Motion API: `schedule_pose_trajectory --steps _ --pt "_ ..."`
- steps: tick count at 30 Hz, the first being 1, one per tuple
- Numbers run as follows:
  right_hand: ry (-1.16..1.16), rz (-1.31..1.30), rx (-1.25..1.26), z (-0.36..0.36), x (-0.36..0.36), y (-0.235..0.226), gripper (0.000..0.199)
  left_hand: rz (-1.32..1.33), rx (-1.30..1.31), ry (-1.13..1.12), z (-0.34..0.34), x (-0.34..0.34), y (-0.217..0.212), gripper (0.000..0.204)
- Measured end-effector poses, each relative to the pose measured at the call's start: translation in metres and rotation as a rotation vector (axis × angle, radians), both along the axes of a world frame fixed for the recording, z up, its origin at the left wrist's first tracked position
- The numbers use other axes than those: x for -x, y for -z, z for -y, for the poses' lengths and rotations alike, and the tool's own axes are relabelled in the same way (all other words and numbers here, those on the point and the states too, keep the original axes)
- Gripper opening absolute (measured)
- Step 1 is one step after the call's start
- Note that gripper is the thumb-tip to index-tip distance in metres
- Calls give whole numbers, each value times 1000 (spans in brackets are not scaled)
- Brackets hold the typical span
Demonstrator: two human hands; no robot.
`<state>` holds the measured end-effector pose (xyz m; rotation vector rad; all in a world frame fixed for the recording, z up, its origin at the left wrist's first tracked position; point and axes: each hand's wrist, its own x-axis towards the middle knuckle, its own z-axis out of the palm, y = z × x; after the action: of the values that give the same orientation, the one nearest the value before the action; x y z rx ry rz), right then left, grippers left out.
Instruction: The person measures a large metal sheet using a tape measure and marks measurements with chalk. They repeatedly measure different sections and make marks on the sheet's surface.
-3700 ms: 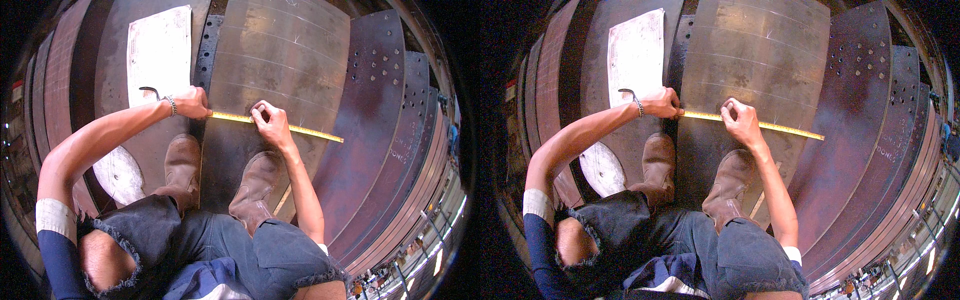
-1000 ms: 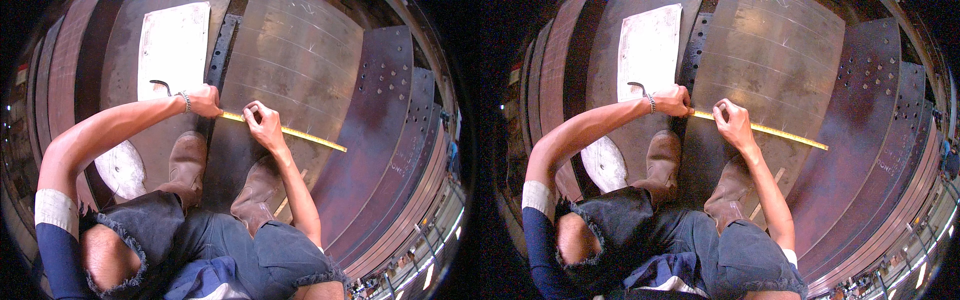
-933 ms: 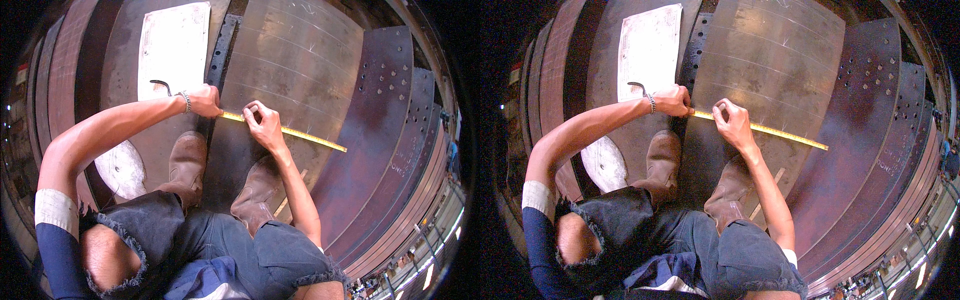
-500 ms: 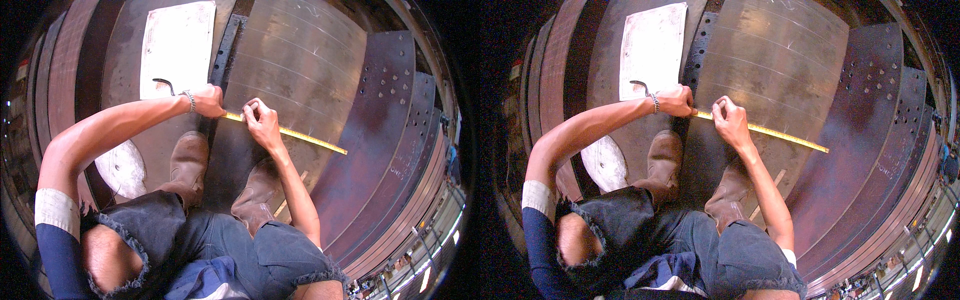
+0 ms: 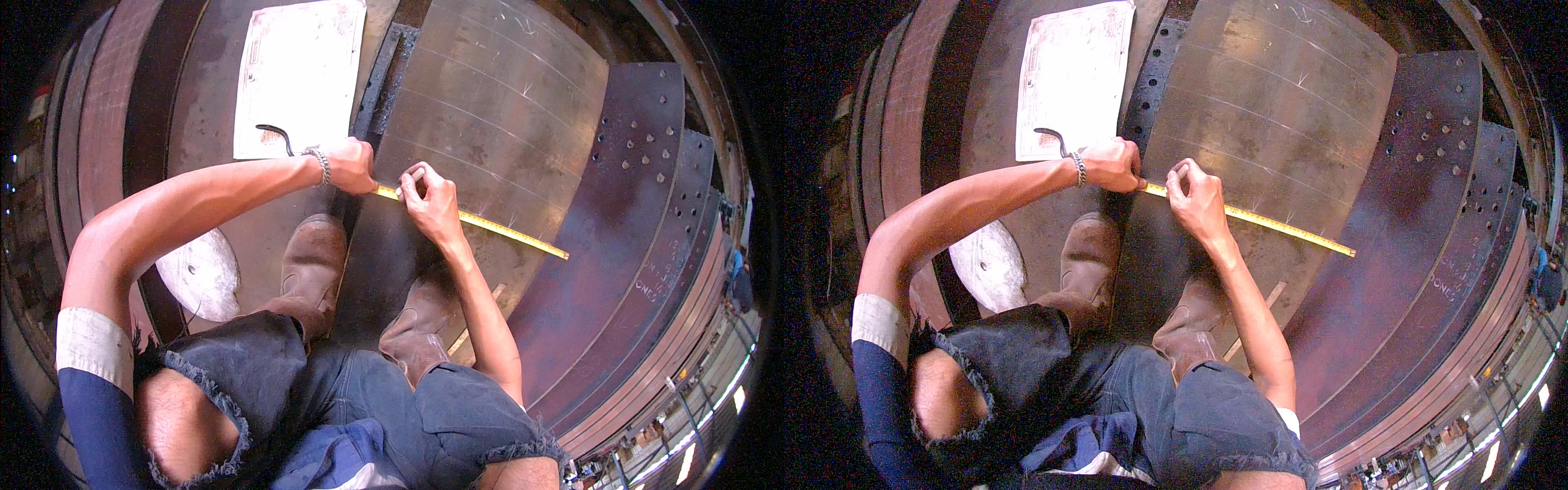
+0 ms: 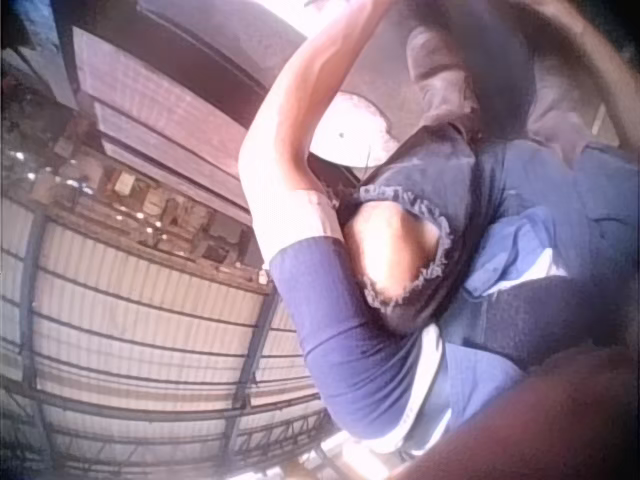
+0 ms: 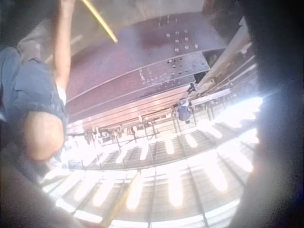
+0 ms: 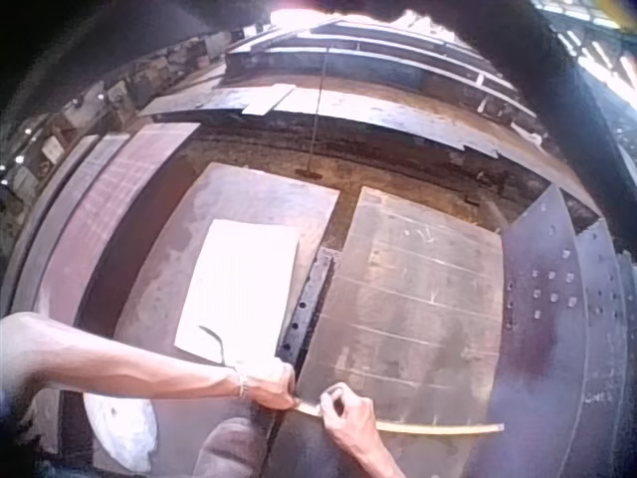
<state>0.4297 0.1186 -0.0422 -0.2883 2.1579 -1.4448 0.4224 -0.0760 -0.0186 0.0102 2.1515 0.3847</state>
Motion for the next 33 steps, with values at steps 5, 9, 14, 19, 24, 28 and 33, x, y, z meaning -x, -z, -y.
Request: schedule_pose_trajectory --steps 5,9,14,19,24,28,33 --pt "-22 -55 -85 4 1 1 14 17 17 -2 -1 1 2 34" --pt "-65 -114 -172 8 2 -5 13 -12 -1 5 -1 1 4 35" --pt "111 -508 -158 15 -1 -8 8 -58 10 -17 -1 -1 4 34" --pt "281 -223 41 9 8 -11 11 -2 25 -12 0 -2 7 34" --pt "114 -11 30 2 -1 -3 13 1 19 7 -2 1 2 33" --pt "51 -44 -12 4 0 1 13 1 5 -6 -2 0 5 33" --pt "18 -67 -50 4 3 -1 14 23 14 -8 -2 1 7 35"
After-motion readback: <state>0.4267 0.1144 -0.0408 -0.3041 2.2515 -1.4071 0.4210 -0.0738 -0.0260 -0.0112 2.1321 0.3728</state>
